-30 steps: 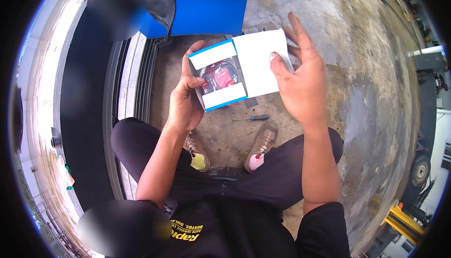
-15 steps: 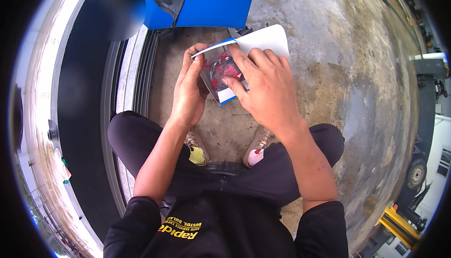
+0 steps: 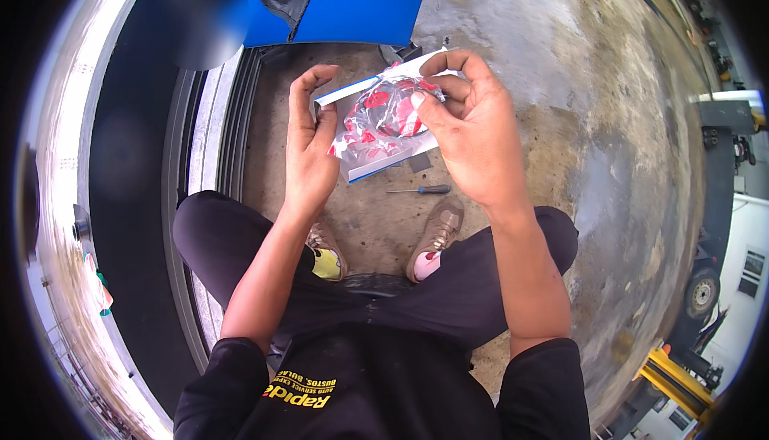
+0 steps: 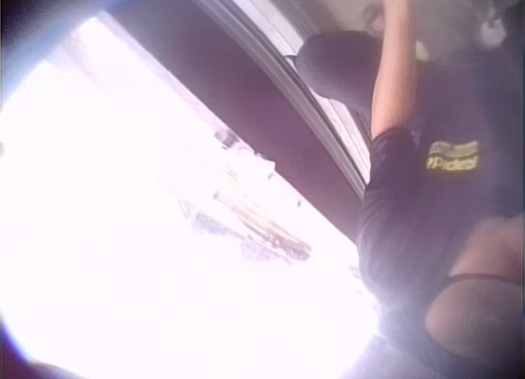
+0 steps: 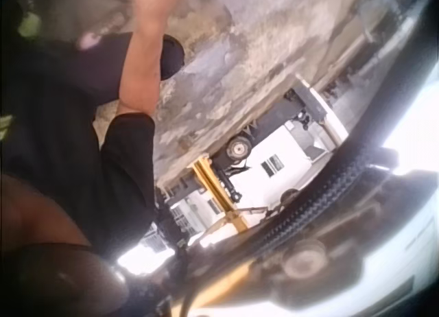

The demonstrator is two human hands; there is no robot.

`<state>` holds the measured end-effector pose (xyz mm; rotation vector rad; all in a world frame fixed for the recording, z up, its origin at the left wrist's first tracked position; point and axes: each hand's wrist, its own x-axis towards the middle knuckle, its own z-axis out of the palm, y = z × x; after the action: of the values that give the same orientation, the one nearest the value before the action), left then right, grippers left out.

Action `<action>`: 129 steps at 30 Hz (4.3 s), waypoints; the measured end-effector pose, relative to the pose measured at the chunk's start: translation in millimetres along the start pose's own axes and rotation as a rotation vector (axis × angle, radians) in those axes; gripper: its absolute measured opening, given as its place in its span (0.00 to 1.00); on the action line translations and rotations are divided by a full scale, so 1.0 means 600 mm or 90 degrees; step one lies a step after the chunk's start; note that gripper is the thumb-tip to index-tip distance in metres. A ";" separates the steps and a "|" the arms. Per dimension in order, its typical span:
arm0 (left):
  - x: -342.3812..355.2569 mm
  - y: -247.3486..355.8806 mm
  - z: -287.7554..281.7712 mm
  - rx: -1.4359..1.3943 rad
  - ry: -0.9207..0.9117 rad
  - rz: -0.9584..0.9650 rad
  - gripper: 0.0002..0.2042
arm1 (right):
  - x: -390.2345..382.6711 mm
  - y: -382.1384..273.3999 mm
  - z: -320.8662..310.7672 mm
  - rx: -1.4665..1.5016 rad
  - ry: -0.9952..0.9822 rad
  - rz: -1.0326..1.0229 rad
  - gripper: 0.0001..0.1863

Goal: The person removes a brake piston and seals from packaging and then installs a seal into a brake caliper housing by hand and using a screwdriver.

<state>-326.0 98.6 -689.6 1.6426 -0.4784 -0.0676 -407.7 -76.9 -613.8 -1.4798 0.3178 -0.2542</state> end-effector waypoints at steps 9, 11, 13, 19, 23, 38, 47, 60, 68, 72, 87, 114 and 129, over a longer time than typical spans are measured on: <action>-0.015 -0.005 0.005 -0.031 -0.079 -0.143 0.17 | -0.005 -0.020 -0.006 0.178 -0.045 0.001 0.25; -0.011 0.029 0.007 -0.111 -0.111 -0.304 0.19 | -0.005 -0.025 -0.007 0.214 -0.044 -0.016 0.25; -0.012 0.026 0.007 -0.188 -0.174 -0.403 0.22 | -0.004 -0.025 -0.007 0.205 -0.041 -0.027 0.24; -0.011 0.013 -0.005 -0.664 -0.141 -0.370 0.30 | -0.013 -0.028 -0.004 -0.014 0.016 -0.032 0.21; -0.002 0.030 0.001 -0.541 -0.146 -0.321 0.35 | -0.016 -0.030 -0.008 -0.166 0.024 -0.004 0.21; -0.006 0.023 0.005 -0.191 -0.129 -0.096 0.18 | -0.006 -0.006 -0.010 -0.235 -0.026 -0.020 0.14; -0.011 0.027 0.009 -0.248 -0.137 -0.164 0.19 | -0.003 -0.003 -0.019 -0.123 0.046 -0.016 0.08; -0.009 0.023 0.007 -0.292 -0.090 -0.163 0.15 | -0.008 -0.012 -0.026 -0.305 0.020 -0.019 0.07; -0.009 0.025 0.004 -0.260 -0.101 -0.153 0.15 | -0.006 -0.005 -0.027 -0.313 0.036 -0.035 0.06; -0.007 0.024 0.000 -0.265 -0.110 -0.146 0.15 | -0.007 -0.014 -0.011 -0.274 0.053 -0.064 0.08; -0.017 0.036 0.011 -0.275 -0.141 -0.196 0.17 | -0.010 -0.005 0.000 -0.226 0.071 -0.069 0.09; 0.002 0.022 0.000 -0.339 0.059 -0.237 0.19 | -0.010 0.000 -0.014 -0.768 -0.192 -0.424 0.11; -0.004 -0.002 0.010 -0.313 -0.061 -0.242 0.33 | 0.000 0.005 -0.019 -0.537 -0.040 -0.315 0.10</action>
<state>-329.7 93.5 -691.9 1.2268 -0.1924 -0.5093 -411.8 -87.3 -617.4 -2.3923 -0.0188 -0.5054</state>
